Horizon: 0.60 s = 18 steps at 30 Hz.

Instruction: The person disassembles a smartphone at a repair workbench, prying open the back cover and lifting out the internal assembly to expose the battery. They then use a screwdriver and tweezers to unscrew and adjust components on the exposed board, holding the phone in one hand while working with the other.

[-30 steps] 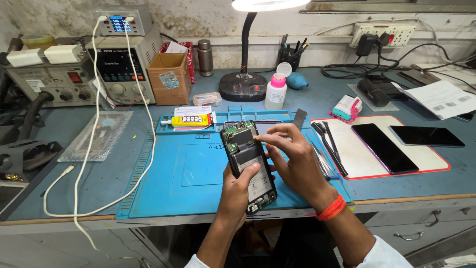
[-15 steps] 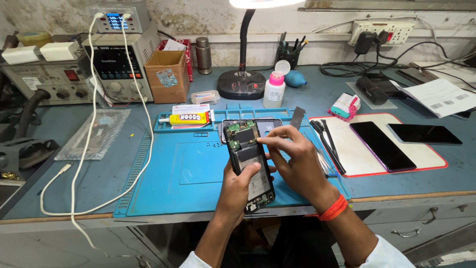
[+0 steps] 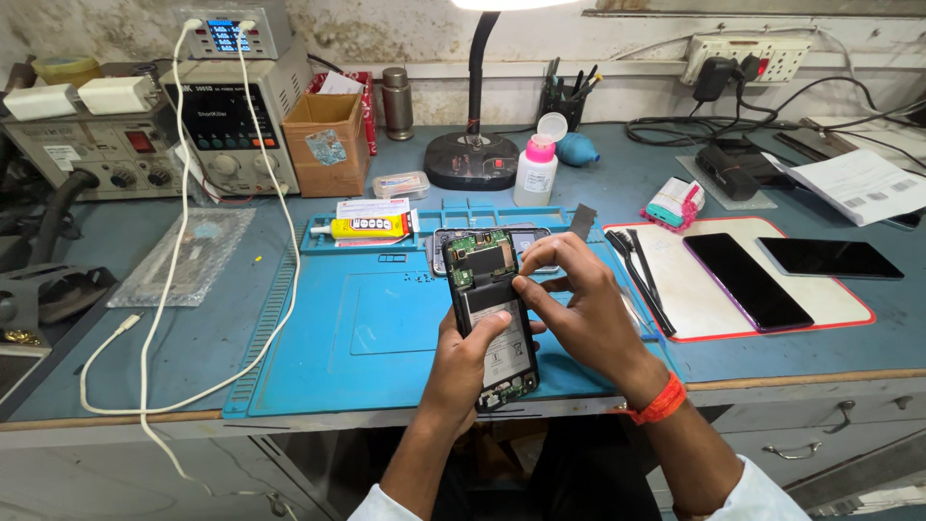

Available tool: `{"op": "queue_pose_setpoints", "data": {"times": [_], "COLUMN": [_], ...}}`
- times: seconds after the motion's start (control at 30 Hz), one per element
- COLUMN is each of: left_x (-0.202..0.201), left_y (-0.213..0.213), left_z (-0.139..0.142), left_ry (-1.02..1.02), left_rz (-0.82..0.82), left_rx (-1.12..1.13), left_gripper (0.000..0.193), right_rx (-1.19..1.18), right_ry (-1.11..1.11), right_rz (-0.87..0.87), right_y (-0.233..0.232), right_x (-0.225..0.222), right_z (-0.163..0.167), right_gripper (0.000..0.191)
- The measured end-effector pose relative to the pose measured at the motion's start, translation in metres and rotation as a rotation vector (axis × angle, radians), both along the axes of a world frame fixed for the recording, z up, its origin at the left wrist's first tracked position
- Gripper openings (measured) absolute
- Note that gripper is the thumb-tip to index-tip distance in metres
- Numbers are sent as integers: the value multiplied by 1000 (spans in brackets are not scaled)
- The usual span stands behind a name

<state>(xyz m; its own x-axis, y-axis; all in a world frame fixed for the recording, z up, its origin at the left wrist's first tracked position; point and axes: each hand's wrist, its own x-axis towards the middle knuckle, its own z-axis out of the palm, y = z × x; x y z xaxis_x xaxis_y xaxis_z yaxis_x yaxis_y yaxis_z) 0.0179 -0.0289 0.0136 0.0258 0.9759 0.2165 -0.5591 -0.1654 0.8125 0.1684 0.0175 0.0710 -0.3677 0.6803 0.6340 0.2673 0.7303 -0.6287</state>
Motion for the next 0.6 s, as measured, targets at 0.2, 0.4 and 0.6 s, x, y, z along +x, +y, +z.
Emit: {"op": "queue_pose_setpoints", "data": {"times": [0.2, 0.4, 0.6], "left_x": [0, -1, 0], "left_y": [1, 1, 0], "left_z": [-1, -2, -7], "left_ry": [-19, 12, 59], "left_rz": [-3, 2, 90], "left_rx": [0, 4, -38], "left_gripper": [34, 35, 38], "right_rx": [-37, -121, -69], "right_ry": [77, 79, 38], "right_rz": [14, 22, 29], "right_y": [-4, -9, -11], "right_x": [4, 3, 1], "right_z": [-3, -4, -9], "right_gripper": [20, 38, 35]}}
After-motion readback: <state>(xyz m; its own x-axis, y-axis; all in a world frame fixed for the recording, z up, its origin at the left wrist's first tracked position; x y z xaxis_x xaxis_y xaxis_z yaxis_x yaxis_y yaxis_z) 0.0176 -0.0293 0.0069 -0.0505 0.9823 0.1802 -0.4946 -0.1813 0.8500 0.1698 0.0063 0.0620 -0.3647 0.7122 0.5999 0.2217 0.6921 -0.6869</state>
